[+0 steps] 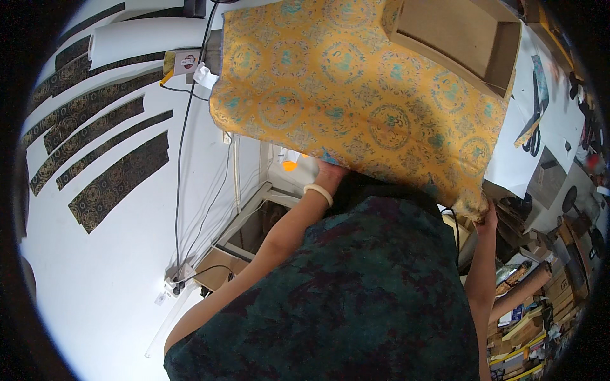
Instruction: The person lays a patterned yellow fabric on a worktable, places a cardboard box on it to gauge size, then uses shears to cut a rectangular piece of fabric. The person repeatedly repositions the fabric and box, trims edges, and lifts the cut fabric to check fit.
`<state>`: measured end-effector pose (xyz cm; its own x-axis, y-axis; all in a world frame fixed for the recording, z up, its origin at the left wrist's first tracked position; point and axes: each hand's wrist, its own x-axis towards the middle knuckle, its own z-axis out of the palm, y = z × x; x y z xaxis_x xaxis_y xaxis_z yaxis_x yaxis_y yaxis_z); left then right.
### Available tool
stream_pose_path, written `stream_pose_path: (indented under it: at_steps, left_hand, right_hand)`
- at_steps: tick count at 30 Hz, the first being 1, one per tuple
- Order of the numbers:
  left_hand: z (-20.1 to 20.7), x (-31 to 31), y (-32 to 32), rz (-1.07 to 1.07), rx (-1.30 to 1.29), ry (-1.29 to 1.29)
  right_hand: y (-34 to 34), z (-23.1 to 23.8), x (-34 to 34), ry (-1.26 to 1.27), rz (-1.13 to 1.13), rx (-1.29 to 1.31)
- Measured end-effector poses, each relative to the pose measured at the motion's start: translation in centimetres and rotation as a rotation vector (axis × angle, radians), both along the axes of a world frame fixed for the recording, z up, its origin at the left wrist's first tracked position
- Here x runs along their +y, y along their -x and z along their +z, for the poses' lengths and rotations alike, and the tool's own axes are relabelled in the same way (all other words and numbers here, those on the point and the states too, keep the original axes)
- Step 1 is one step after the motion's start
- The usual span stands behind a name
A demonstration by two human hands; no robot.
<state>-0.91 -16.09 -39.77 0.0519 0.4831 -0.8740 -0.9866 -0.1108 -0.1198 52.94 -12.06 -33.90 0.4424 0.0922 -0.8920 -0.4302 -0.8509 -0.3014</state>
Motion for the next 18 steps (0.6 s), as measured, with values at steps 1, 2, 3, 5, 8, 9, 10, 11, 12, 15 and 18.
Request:
stream_pose_path:
  at_steps: [1, 2, 3, 5, 8, 9, 10, 11, 12, 15, 18]
  left_hand:
    - [0.3, 0.2, 0.0, 0.002, 0.004, 0.001]
    - [0.6, 0.3, 0.0, 0.003, 0.007, 0.003]
    - [0.9, 0.5, 0.0, 0.005, 0.011, 0.005]
    - [1.7, 0.9, 0.0, -0.002, 0.022, 0.008]
    - [2.1, 0.8, 0.0, -0.001, 0.046, -0.01]
    - [2.0, 0.7, 0.0, 0.001, 0.055, -0.02]
    - [2.0, 0.7, 0.0, -0.003, 0.054, -0.017]
    - [2.0, 0.6, 0.0, -0.006, 0.053, -0.014]
    - [2.0, 0.7, 0.0, -0.01, 0.052, -0.01]
    - [2.0, 0.8, -0.1, -0.019, 0.066, 0.014]
    - [2.6, 0.9, -0.1, 0.0, 0.034, -0.012]
  right_hand:
    - [-0.1, 0.0, -0.1, 0.01, -0.005, -0.027]
    - [-0.1, -0.1, -0.1, 0.004, -0.016, -0.006]
    - [-0.2, -0.1, -0.2, -0.002, -0.027, 0.016]
    - [0.0, 0.1, 0.0, -0.007, -0.017, 0.028]
    - [-0.5, -0.1, 0.1, -0.004, 0.042, 0.002]
    - [-0.7, -0.3, 0.0, -0.006, 0.056, -0.003]
    - [-0.7, -0.4, 0.1, -0.008, 0.07, -0.004]
    - [-0.6, -0.4, 0.2, 0.002, 0.053, -0.016]
    - [-0.6, -0.4, 0.3, 0.013, 0.037, -0.028]
    - [-0.2, -0.1, 0.6, -0.01, 0.039, 0.011]
    - [0.0, 0.2, 0.7, -0.013, 0.038, 0.01]
